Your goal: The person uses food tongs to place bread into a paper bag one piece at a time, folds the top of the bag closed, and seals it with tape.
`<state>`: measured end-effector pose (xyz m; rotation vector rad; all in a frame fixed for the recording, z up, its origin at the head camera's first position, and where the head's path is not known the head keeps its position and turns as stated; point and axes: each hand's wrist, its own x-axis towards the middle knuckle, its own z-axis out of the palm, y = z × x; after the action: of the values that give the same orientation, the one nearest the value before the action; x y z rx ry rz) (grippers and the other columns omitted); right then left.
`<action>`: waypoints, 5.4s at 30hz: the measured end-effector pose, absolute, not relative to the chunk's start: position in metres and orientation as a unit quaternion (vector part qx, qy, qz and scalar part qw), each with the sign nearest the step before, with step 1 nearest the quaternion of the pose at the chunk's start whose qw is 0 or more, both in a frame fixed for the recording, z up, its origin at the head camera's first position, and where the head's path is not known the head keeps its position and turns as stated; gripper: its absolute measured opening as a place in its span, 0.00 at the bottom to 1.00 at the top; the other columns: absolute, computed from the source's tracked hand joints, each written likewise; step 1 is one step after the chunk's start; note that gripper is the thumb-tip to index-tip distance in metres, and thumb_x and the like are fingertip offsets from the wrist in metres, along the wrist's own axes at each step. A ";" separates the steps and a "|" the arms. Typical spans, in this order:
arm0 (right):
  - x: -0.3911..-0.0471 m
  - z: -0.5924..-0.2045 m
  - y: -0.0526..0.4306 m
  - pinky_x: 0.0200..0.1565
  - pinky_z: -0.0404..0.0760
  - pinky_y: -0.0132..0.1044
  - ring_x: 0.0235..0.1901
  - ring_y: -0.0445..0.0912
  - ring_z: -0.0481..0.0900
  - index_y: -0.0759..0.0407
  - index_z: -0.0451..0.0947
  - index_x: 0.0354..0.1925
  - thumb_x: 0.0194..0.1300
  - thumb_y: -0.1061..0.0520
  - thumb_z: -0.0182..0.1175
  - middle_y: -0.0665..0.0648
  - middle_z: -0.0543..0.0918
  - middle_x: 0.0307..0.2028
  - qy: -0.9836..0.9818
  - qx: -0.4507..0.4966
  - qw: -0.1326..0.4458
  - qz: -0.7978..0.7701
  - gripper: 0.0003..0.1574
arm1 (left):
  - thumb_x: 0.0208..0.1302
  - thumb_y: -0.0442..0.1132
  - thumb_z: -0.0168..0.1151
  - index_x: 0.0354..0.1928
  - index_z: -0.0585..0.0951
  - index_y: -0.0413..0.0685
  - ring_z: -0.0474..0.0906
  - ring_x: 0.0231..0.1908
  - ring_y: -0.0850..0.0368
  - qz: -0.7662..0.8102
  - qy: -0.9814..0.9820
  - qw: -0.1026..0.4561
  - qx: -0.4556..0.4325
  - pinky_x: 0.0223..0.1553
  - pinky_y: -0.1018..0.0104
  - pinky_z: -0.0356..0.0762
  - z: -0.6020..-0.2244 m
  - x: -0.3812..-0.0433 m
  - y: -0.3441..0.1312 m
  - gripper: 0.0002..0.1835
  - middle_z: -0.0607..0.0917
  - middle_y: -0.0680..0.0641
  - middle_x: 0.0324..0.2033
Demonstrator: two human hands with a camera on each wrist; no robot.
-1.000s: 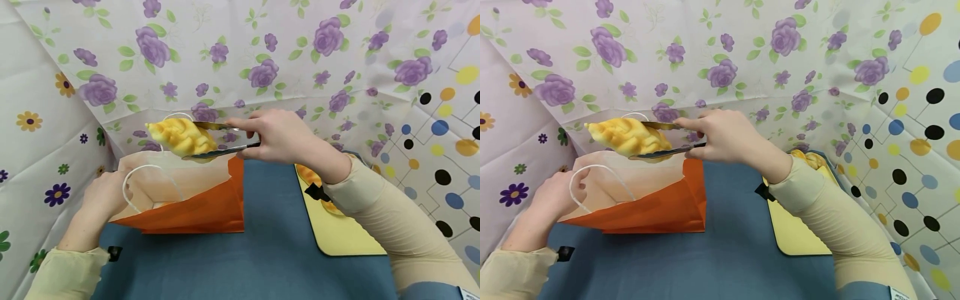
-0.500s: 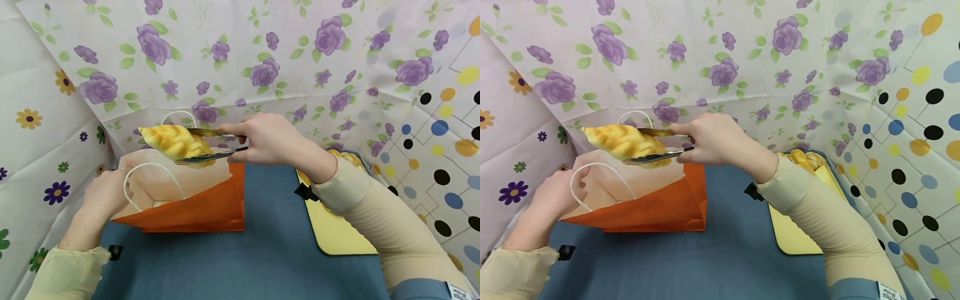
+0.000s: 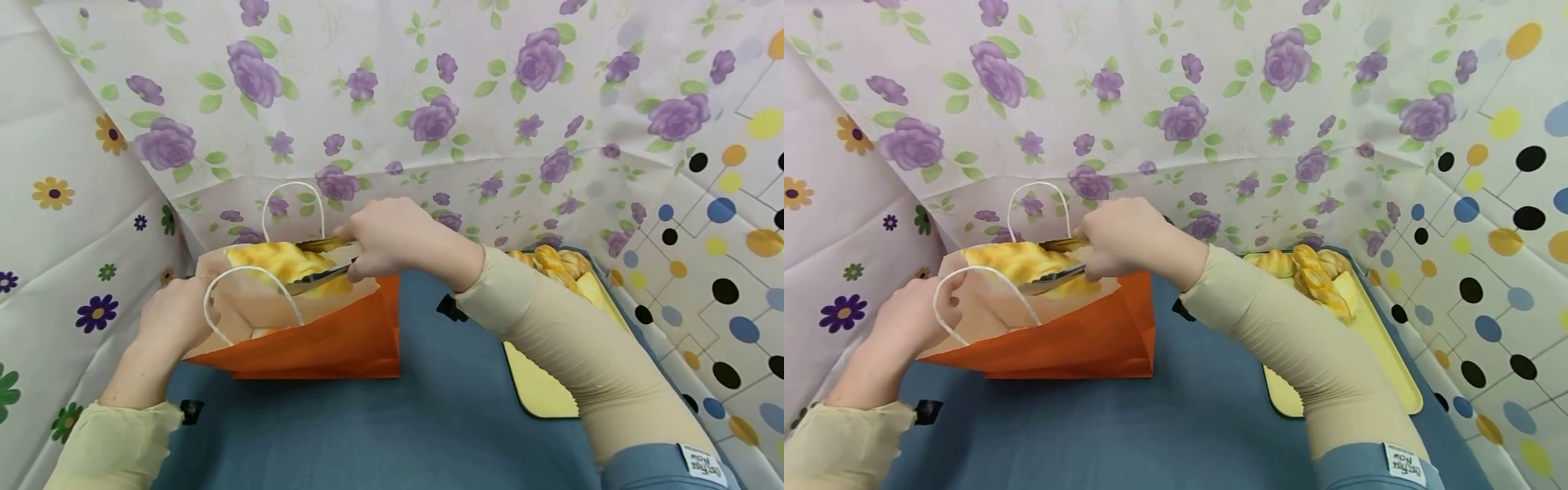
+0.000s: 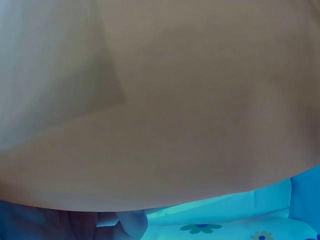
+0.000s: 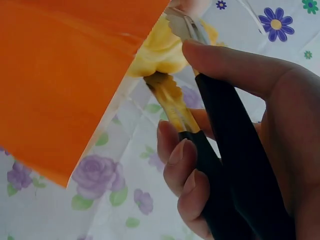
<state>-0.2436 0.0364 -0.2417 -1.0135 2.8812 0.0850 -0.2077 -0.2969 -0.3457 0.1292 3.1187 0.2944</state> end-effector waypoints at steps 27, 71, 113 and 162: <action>-0.253 -0.287 -0.036 0.29 0.70 0.38 0.28 0.43 0.71 0.41 0.82 0.27 0.66 0.46 0.64 0.47 0.78 0.31 0.934 -0.316 0.101 0.130 0.10 | 0.63 0.30 0.66 0.59 0.73 0.33 0.79 0.31 0.34 0.093 0.995 -0.022 0.039 0.33 0.37 0.82 -0.351 -0.210 -0.297 0.23 0.83 0.32 0.33; -0.249 -0.281 -0.018 0.41 0.83 0.43 0.49 0.44 0.82 0.36 0.75 0.75 0.63 0.32 0.73 0.46 0.84 0.57 0.937 -0.332 0.108 0.012 0.46 | 0.60 0.28 0.65 0.60 0.75 0.30 0.78 0.28 0.38 0.101 0.994 -0.013 0.049 0.29 0.40 0.83 -0.351 -0.212 -0.298 0.25 0.83 0.34 0.30; -0.199 -0.328 0.235 0.26 0.71 0.38 0.21 0.38 0.69 0.39 0.64 0.82 0.67 0.32 0.71 0.45 0.74 0.30 0.935 -0.258 -0.152 -0.191 0.52 | 0.60 0.27 0.64 0.64 0.74 0.27 0.78 0.27 0.38 0.098 0.995 -0.006 0.034 0.29 0.40 0.82 -0.356 -0.203 -0.297 0.29 0.84 0.28 0.36; -0.159 -0.409 0.404 0.21 0.73 0.46 0.27 0.49 0.76 0.56 0.73 0.76 0.53 0.31 0.80 0.59 0.80 0.36 0.994 -0.095 0.027 0.036 0.61 | 0.61 0.27 0.59 0.64 0.74 0.31 0.74 0.23 0.42 0.101 0.994 -0.003 0.031 0.23 0.49 0.77 -0.355 -0.205 -0.297 0.26 0.81 0.35 0.28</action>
<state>-0.1591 0.4037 -0.4094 -0.2940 3.0709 0.1101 -0.2055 -0.2969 -0.3548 0.0968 3.1291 0.3173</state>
